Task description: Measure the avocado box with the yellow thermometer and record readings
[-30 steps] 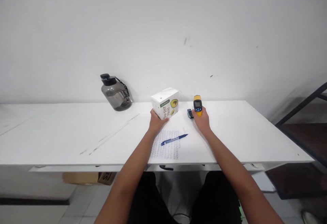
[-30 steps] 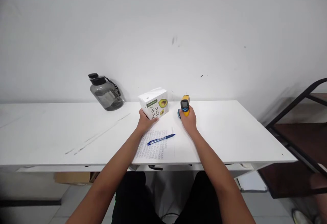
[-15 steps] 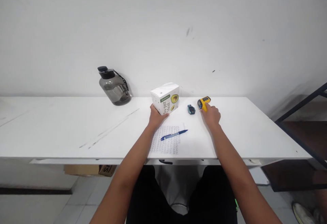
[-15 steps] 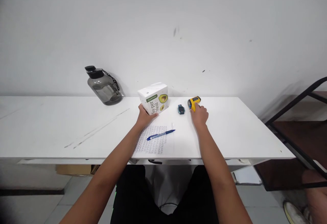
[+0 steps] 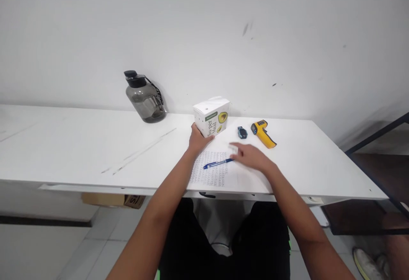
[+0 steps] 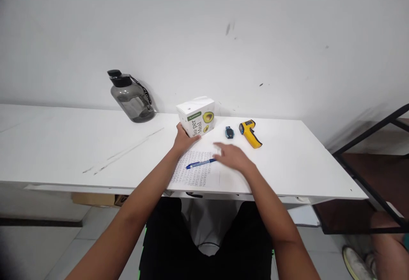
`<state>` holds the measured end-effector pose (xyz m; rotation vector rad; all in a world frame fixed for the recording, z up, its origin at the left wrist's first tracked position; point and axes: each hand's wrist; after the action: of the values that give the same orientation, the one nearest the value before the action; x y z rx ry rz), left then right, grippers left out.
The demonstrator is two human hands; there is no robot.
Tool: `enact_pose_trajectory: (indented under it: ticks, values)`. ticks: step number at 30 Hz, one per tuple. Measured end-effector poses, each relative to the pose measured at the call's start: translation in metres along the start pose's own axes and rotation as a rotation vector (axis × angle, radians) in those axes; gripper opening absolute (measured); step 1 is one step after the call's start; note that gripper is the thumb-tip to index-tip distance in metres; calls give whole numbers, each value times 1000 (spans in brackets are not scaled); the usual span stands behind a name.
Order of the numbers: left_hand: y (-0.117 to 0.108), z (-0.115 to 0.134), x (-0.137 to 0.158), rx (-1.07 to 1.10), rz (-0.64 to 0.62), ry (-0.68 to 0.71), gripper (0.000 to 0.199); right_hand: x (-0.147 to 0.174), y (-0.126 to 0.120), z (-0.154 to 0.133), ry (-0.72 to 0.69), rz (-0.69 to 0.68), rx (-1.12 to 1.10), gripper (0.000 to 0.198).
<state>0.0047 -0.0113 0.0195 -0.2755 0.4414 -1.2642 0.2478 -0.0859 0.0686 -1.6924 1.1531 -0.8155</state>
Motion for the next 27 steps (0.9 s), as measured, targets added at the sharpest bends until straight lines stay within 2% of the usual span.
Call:
enact_pose_trajectory:
  ticks: [1, 2, 4, 6, 9, 12, 15, 19, 23, 27]
  values:
    - [0, 1, 0, -15, -1, -4, 95, 6, 6, -9, -19, -67, 62, 46]
    - [0, 1, 0, -30, -1, -9, 95, 12, 13, -16, -15, -80, 144, 38]
    - [0, 2, 0, -48, 5, -9, 96, 20, 26, -22, 2, -24, 170, 32]
    - [0, 2, 0, -39, 11, -1, 95, 27, 35, -21, 25, 89, -27, 32]
    - [1, 1, 0, -13, 7, 2, 95, 36, 44, -14, -11, 222, -512, 38]
    - [2, -1, 0, 9, 7, 9, 98, 43, 51, -13, -61, 190, -739, 51]
    - [4, -2, -1, 21, 20, 15, 100, 44, 56, -17, -38, 129, -785, 41]
    - [4, -3, -1, 40, 20, 26, 99, 43, 57, -23, 54, 161, -811, 30]
    - [5, -4, -1, 52, 14, 38, 100, 43, 54, -25, 98, 211, -706, 38]
    - [5, -3, 0, 37, 16, 57, 98, 43, 54, -26, 102, 211, -683, 36]
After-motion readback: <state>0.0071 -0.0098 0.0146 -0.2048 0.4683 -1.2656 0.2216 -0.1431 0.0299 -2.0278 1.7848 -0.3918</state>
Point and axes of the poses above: each hand's wrist, its own x-axis away from the middle knuckle, its own y-axis out of the palm, z = x × y, and after that the axes turned 3 degrees about z, right-handed
